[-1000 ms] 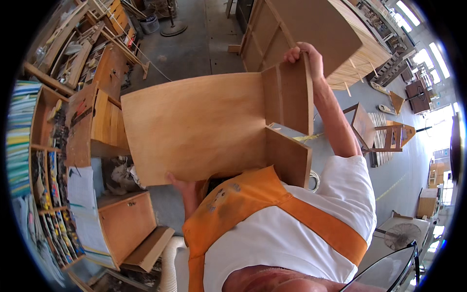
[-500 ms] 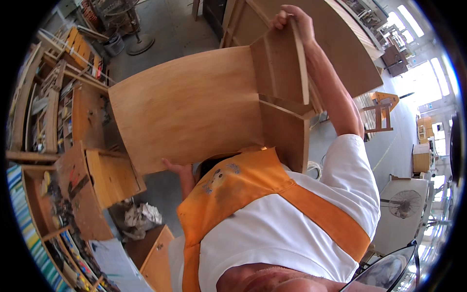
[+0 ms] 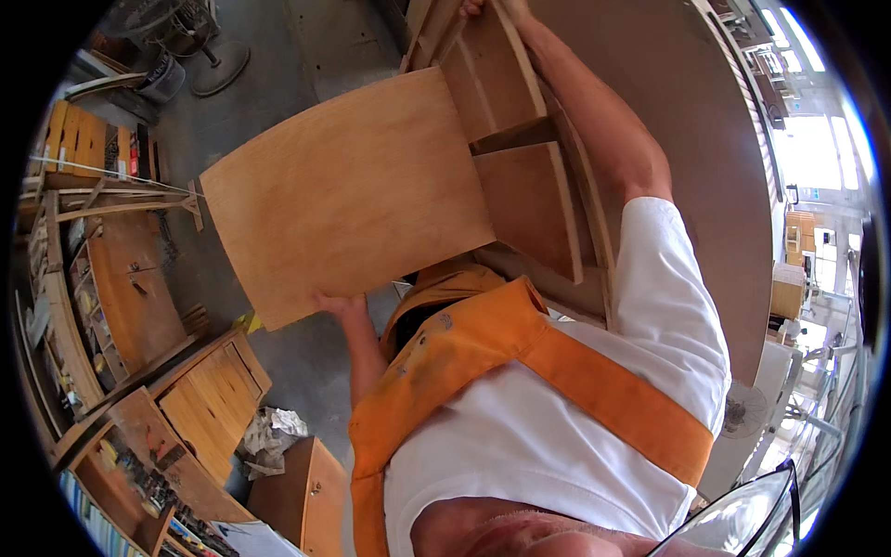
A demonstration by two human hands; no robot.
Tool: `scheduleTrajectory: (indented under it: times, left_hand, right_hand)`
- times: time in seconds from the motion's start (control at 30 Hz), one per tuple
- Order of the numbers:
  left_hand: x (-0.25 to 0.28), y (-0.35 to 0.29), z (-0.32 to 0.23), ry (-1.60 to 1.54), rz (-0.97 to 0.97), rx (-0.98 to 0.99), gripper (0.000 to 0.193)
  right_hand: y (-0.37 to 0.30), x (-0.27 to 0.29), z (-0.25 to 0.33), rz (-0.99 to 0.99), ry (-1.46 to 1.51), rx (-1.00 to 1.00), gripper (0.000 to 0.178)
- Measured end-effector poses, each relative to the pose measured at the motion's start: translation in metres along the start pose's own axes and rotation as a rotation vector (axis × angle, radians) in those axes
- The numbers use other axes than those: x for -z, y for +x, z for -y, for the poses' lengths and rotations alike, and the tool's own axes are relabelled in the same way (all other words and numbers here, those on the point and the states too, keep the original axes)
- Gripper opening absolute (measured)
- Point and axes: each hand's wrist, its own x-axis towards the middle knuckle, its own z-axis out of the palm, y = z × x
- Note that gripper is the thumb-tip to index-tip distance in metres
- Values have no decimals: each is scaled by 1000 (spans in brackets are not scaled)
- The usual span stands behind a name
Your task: The person uses a blue power drill to drive screws into a wooden furniture frame. They briefly remove their eyeglasses, then continue drilling into the wooden structure. Later, they pick up a large flat wooden panel and position it against the frame before resuming drilling.
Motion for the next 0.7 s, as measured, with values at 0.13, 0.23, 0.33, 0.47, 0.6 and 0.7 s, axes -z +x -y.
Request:
scheduleTrajectory:
  times: [0.13, 0.23, 0.33, 0.47, 0.6, 0.7]
  left_hand:
    - [-28, 20, 15, 22, 14, -12, 65]
    - [-42, 26, 24, 58, -54, -35, 67]
    - [-53, 32, 33, 77, -38, 6, 67]
    - [-63, 26, 47, 148, -22, 2, 64]
    - [-36, 39, 60, 238, -45, 33, 67]
    - [-37, 26, 63, 297, 19, 13, 67]
  right_hand:
    - [49, 37, -12, -10, -4, -30, 21]
    - [72, 61, -22, -25, 1, -53, 20]
    - [93, 82, -29, -48, -4, -61, 20]
    - [109, 107, -45, -71, -11, -75, 19]
    - [113, 131, -58, -95, -27, -92, 19]
    - [119, 146, -68, -98, -23, -79, 20]
